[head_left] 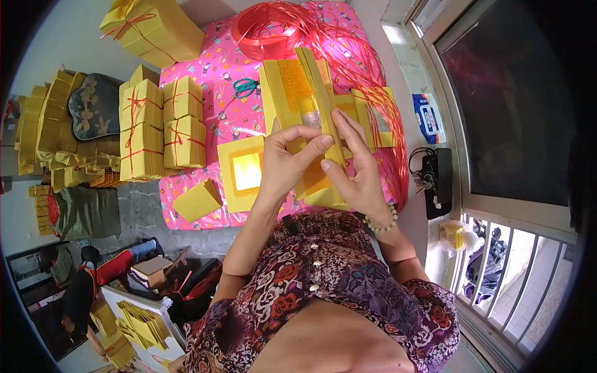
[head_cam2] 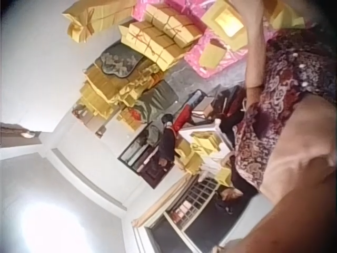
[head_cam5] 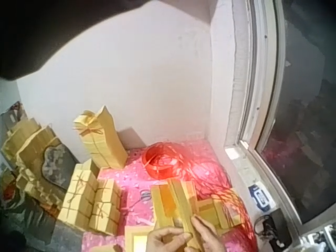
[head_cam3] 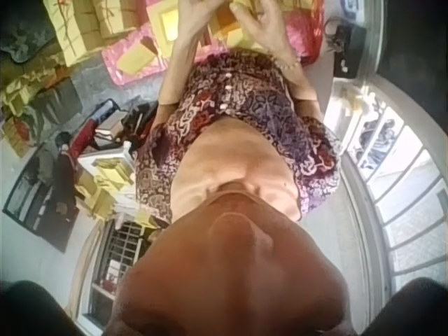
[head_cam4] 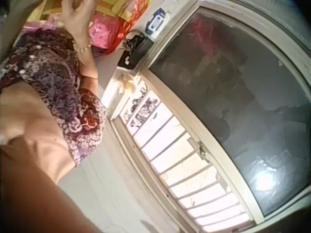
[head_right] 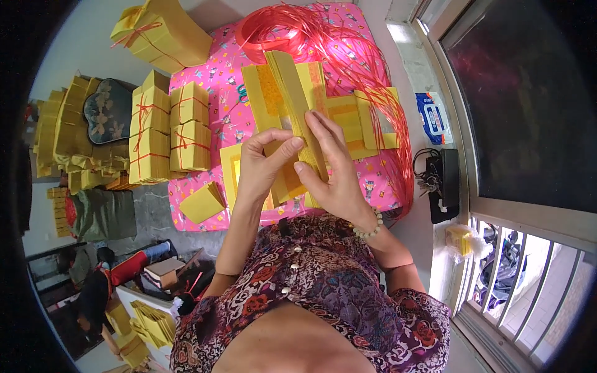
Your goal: Organizing and stacking yellow paper sheets with silver foil centers.
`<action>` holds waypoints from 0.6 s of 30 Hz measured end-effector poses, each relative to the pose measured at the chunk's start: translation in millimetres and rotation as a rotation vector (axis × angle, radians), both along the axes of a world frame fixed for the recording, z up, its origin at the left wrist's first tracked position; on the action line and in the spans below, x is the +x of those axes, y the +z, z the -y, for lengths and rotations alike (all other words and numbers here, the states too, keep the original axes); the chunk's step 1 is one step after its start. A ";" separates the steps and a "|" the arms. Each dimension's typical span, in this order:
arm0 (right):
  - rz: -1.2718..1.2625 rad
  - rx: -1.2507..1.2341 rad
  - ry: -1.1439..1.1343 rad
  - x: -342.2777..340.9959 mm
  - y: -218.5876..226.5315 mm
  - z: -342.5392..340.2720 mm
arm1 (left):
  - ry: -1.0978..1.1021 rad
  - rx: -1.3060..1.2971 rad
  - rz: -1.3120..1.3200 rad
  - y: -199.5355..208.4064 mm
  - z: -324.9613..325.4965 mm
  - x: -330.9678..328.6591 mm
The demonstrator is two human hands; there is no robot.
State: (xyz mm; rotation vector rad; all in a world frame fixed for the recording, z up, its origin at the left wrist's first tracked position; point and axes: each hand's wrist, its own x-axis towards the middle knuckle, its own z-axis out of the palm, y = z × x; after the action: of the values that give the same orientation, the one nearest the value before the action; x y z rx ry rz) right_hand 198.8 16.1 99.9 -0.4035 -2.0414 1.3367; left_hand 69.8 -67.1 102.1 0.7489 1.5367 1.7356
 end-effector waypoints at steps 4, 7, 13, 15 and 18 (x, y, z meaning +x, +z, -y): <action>-0.013 -0.028 -0.001 0.2 -0.2 -0.3 | -0.005 -0.005 -0.034 2.4 -1.0 1.0; -0.026 -0.080 0.000 1.3 -1.8 -0.7 | -0.005 -0.010 -0.044 3.3 -1.3 1.8; -0.040 -0.124 -0.003 1.6 0.5 -0.6 | -0.003 0.003 -0.045 4.7 -2.0 2.7; -0.048 -0.104 -0.004 1.6 -0.2 -0.8 | -0.010 0.002 -0.045 5.0 -2.1 2.5; -0.075 -0.133 -0.004 0.9 -1.8 0.2 | -0.011 0.004 -0.063 5.3 -2.1 2.9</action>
State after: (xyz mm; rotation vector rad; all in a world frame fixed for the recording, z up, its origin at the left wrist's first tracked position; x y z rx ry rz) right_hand 199.7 15.9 98.1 -0.4097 -1.8959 1.4680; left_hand 72.7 -64.9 107.3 0.8201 1.5686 1.7226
